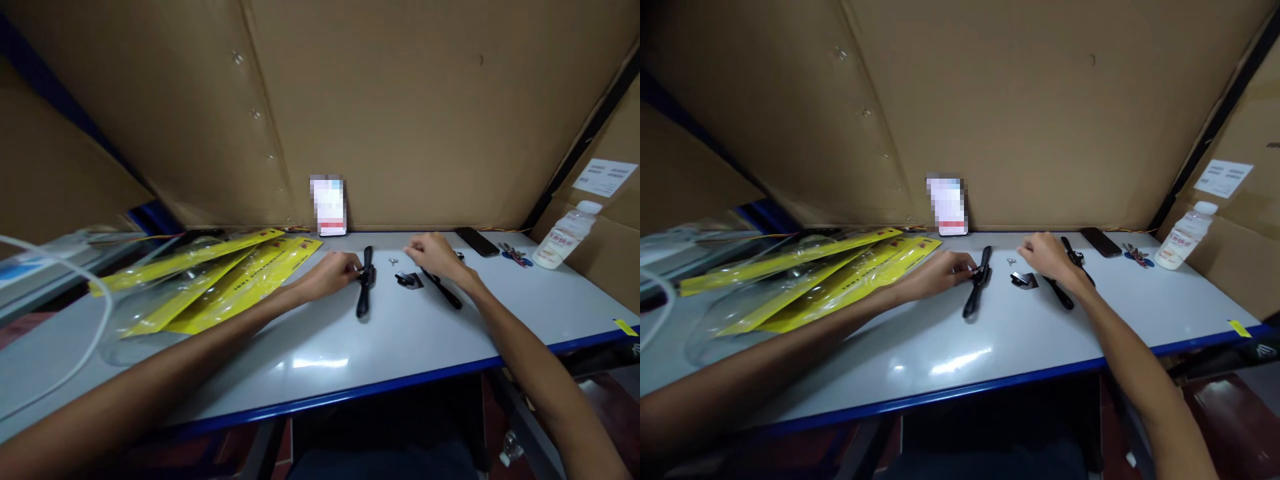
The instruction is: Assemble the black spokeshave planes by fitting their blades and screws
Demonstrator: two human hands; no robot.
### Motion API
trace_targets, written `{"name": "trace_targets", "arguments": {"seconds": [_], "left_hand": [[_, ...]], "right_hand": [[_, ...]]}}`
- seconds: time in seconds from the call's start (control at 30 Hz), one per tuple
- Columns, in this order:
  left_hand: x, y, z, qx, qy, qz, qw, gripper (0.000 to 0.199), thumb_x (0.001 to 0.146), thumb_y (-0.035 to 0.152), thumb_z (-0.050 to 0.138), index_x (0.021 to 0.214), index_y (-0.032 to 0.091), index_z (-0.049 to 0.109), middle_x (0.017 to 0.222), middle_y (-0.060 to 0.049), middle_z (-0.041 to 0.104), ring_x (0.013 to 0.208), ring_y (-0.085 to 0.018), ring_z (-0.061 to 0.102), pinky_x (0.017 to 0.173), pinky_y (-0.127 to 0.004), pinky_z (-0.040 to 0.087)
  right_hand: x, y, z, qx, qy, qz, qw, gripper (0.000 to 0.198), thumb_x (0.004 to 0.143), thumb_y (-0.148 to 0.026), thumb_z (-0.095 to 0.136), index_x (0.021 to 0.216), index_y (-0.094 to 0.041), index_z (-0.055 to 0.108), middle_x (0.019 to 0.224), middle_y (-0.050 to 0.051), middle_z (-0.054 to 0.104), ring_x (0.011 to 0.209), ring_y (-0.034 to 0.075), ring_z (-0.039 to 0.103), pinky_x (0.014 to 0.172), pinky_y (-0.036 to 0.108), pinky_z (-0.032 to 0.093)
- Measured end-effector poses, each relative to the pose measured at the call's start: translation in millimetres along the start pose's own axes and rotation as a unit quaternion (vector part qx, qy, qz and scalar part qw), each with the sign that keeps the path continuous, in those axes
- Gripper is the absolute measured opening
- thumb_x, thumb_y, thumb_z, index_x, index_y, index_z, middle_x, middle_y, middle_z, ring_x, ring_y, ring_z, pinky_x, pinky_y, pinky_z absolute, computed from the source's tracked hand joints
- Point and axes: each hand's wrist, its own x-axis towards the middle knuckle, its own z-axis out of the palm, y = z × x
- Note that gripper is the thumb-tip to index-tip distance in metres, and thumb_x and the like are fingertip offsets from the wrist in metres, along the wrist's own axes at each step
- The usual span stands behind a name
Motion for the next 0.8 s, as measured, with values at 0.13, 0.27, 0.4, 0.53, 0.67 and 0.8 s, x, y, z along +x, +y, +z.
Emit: {"name": "trace_targets", "arguments": {"seconds": [0.13, 0.27, 0.4, 0.53, 0.67, 0.8], "left_hand": [[-6.4, 14.1, 5.0, 0.025, 0.001, 0.05, 0.998, 0.015, 0.095, 0.03, 0.054, 0.09, 0.017, 0.062, 0.078, -0.004, 0.068, 0.067, -0.018, 0.061, 0.059, -0.027, 0.035], [-11.4, 27.5, 7.6, 0.131, -0.007, 0.043, 0.99, 0.018, 0.1, 0.029, 0.046, 0.098, 0.017, 0.059, 0.082, -0.009, 0.07, 0.068, -0.022, 0.064, 0.057, -0.03, 0.035], [-15.5, 34.2, 7.3, 0.212, -0.021, 0.062, 0.975, 0.025, 0.104, 0.028, 0.038, 0.106, 0.014, 0.058, 0.093, -0.015, 0.073, 0.073, -0.025, 0.068, 0.061, -0.032, 0.04], [-17.2, 31.5, 3.4, 0.239, -0.032, 0.087, 0.967, 0.027, 0.105, 0.028, 0.036, 0.106, 0.013, 0.059, 0.093, -0.014, 0.074, 0.071, -0.024, 0.068, 0.062, -0.033, 0.042], [-16.7, 21.1, -2.4, 0.235, -0.022, 0.162, 0.958, 0.021, 0.105, 0.029, 0.04, 0.108, 0.017, 0.057, 0.093, -0.01, 0.07, 0.064, -0.019, 0.064, 0.06, -0.031, 0.04], [-14.1, 13.4, -5.9, 0.259, -0.022, 0.248, 0.933, 0.019, 0.105, 0.026, 0.042, 0.106, 0.02, 0.06, 0.089, -0.007, 0.067, 0.07, -0.019, 0.062, 0.058, -0.031, 0.038]], "right_hand": [[-16.9, -38.1, 9.3, -0.016, -0.218, -0.081, 0.973, 0.044, 0.092, -0.053, 0.061, 0.065, -0.018, 0.062, 0.058, 0.001, 0.057, 0.057, 0.013, 0.045, 0.057, 0.027, 0.025], [-25.8, -53.2, 18.0, -0.089, -0.252, -0.082, 0.96, 0.037, 0.088, -0.048, 0.066, 0.065, -0.02, 0.056, 0.063, 0.001, 0.055, 0.062, 0.015, 0.045, 0.058, 0.028, 0.023], [-22.2, -46.5, 19.8, -0.09, -0.246, -0.078, 0.962, 0.023, 0.091, -0.036, 0.061, 0.075, -0.02, 0.057, 0.07, 0.002, 0.057, 0.068, 0.016, 0.047, 0.06, 0.028, 0.022], [-18.6, -40.8, 18.8, -0.076, -0.251, -0.095, 0.96, 0.021, 0.092, -0.034, 0.06, 0.078, -0.02, 0.055, 0.07, 0.001, 0.055, 0.068, 0.016, 0.045, 0.06, 0.028, 0.023], [-15.6, -37.4, 18.6, -0.032, -0.274, -0.108, 0.955, 0.026, 0.094, -0.031, 0.061, 0.074, -0.021, 0.048, 0.064, -0.003, 0.05, 0.065, 0.014, 0.043, 0.061, 0.027, 0.024], [-13.3, -30.9, 16.9, 0.006, -0.293, -0.123, 0.948, 0.033, 0.093, -0.03, 0.064, 0.071, -0.021, 0.042, 0.06, -0.006, 0.045, 0.061, 0.012, 0.039, 0.059, 0.027, 0.023]]}}
